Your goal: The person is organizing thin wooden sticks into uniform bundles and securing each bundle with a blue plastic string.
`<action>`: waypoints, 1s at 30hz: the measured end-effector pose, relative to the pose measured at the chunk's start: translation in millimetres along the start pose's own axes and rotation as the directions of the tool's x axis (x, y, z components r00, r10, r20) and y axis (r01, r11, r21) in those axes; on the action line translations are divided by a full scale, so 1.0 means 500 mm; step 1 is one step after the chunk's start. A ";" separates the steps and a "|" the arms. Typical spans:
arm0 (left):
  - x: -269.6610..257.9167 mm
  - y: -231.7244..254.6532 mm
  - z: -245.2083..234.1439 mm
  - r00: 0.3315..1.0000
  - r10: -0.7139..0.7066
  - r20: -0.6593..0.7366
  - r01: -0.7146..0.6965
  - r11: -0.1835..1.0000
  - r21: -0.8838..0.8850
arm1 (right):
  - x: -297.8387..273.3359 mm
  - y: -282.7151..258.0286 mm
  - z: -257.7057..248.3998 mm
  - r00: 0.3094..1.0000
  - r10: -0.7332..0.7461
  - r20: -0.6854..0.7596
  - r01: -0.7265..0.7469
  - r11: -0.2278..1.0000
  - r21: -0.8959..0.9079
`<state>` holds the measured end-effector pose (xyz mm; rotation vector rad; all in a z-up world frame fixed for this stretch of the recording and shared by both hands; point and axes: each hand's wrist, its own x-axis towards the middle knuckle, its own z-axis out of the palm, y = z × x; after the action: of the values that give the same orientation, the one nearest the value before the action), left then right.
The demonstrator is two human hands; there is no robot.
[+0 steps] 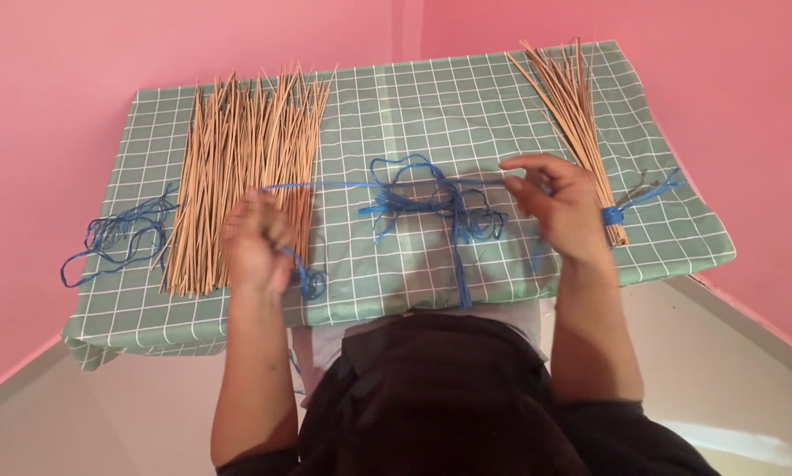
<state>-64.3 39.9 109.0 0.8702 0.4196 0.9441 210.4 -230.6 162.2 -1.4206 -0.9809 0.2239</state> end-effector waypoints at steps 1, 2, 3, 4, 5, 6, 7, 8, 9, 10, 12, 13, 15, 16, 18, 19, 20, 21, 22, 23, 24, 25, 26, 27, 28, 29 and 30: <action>0.012 0.007 -0.017 1.000 0.002 0.002 -0.002 1.000 0.000 | -0.003 0.029 -0.022 1.000 -0.002 -0.001 0.002 1.000 0.000; 0.019 0.013 -0.038 0.997 0.005 -0.082 -0.011 0.998 -0.066 | -0.010 0.058 -0.044 1.000 -0.008 0.004 0.007 0.967 0.256; 0.025 0.019 -0.060 0.986 0.004 -0.165 -0.026 0.991 -0.130 | -0.016 0.088 -0.064 1.000 -0.013 0.008 0.008 0.869 0.495; 0.016 0.009 -0.047 0.984 0.006 -0.177 -0.029 0.991 -0.130 | -0.028 0.095 -0.071 1.000 -0.009 0.019 -0.002 0.867 0.498; 0.007 0.001 -0.035 0.972 -0.039 -0.231 0.019 0.996 -0.089 | -0.040 0.100 -0.077 1.000 -0.012 0.025 -0.005 0.814 0.581; 0.008 -0.001 -0.020 0.957 -0.073 -0.280 0.062 0.997 -0.049 | -0.043 0.105 -0.081 0.999 -0.023 0.028 -0.001 0.750 0.661; 0.007 -0.022 -0.001 0.956 -0.063 -0.286 0.051 0.997 -0.049 | -0.047 0.108 -0.085 0.999 -0.029 0.037 -0.003 0.746 0.665; 0.006 -0.047 0.018 0.924 -0.132 -0.358 0.155 0.987 0.036 | -0.055 0.111 -0.093 0.993 -0.095 0.069 0.008 0.639 0.769; 0.005 -0.073 0.036 0.881 -0.193 -0.433 0.264 0.958 0.111 | -0.063 0.116 -0.101 0.983 -0.162 0.091 0.006 0.516 0.856; 0.002 -0.090 0.038 0.876 -0.189 -0.443 0.261 0.959 0.106 | -0.064 0.107 -0.094 0.982 -0.161 0.103 -0.006 0.514 0.858; 0.001 -0.122 0.042 0.981 -0.191 0.021 0.097 0.591 0.801 | -0.067 0.090 -0.081 0.997 0.009 -0.071 0.054 0.555 0.830; -0.009 -0.120 0.040 0.982 -0.188 0.012 0.103 0.590 0.801 | -0.066 0.061 -0.061 0.998 0.011 -0.063 0.046 0.552 0.833; -0.013 -0.115 0.046 0.962 0.071 0.264 -0.273 0.300 0.914 | -0.052 0.004 -0.024 0.995 -0.098 0.027 0.093 0.987 0.130; -0.017 -0.100 0.043 0.965 0.071 0.251 -0.261 0.300 0.918 | -0.062 -0.005 -0.001 0.995 -0.092 0.038 0.086 0.987 0.134; -0.012 -0.064 0.039 0.945 0.195 0.262 -0.291 0.137 0.947 | -0.069 -0.024 0.048 0.999 0.038 -0.031 -0.036 0.998 0.061; 0.005 -0.067 0.005 0.945 0.207 0.254 -0.284 0.135 0.949 | -0.077 -0.003 0.046 0.999 0.031 -0.019 -0.030 0.997 0.065; 0.021 -0.066 -0.033 0.971 0.160 0.177 -0.186 0.044 0.982 | -0.082 0.019 0.048 0.999 0.040 0.014 -0.040 0.999 0.016; 0.036 -0.065 -0.072 0.989 0.119 0.092 -0.086 -0.049 0.995 | -0.087 0.043 0.050 0.998 0.049 0.045 -0.047 0.998 -0.035; 0.028 -0.046 -0.089 0.990 0.120 0.076 -0.069 -0.054 0.996 | -0.087 0.058 0.049 0.997 0.056 0.059 -0.054 0.998 -0.028; 0.021 -0.026 -0.107 0.991 0.134 0.021 -0.007 -0.104 0.995 | -0.087 0.073 0.048 0.998 -0.021 0.065 0.029 0.992 -0.120; 0.020 -0.006 -0.121 0.987 0.155 -0.029 0.053 -0.148 0.988 | -0.078 0.088 0.046 0.991 -0.106 0.079 0.120 0.970 -0.211; 0.013 0.013 -0.136 0.986 0.162 -0.042 0.067 -0.148 0.987 | -0.081 0.087 0.054 0.990 -0.106 0.092 0.123 0.971 -0.204; 0.009 0.032 -0.148 0.977 0.209 -0.052 0.080 -0.124 0.989 | -0.080 0.085 0.061 0.976 -0.177 0.125 0.206 0.937 -0.281; 0.004 0.051 -0.160 0.965 0.255 -0.063 0.091 -0.100 0.991 | -0.080 0.083 0.067 0.956 -0.245 0.163 0.288 0.890 -0.352; 0.017 0.051 -0.195 0.963 0.258 -0.075 0.103 -0.095 0.990 | -0.082 0.086 0.078 0.954 -0.244 0.175 0.292 0.891 -0.349; 0.030 0.049 -0.230 0.944 0.322 -0.074 0.127 -0.147 0.981 | -0.084 0.089 0.087 0.952 -0.221 0.211 0.287 0.884 -0.369; 0.050 0.048 -0.261 0.923 0.381 -0.061 0.146 -0.198 0.969 | -0.085 0.092 0.094 0.951 -0.197 0.239 0.281 0.875 -0.394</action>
<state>-148.5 127.9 50.9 2.3441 1.6312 0.7770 171.3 -215.7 96.0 -1.6713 -1.4191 -0.0459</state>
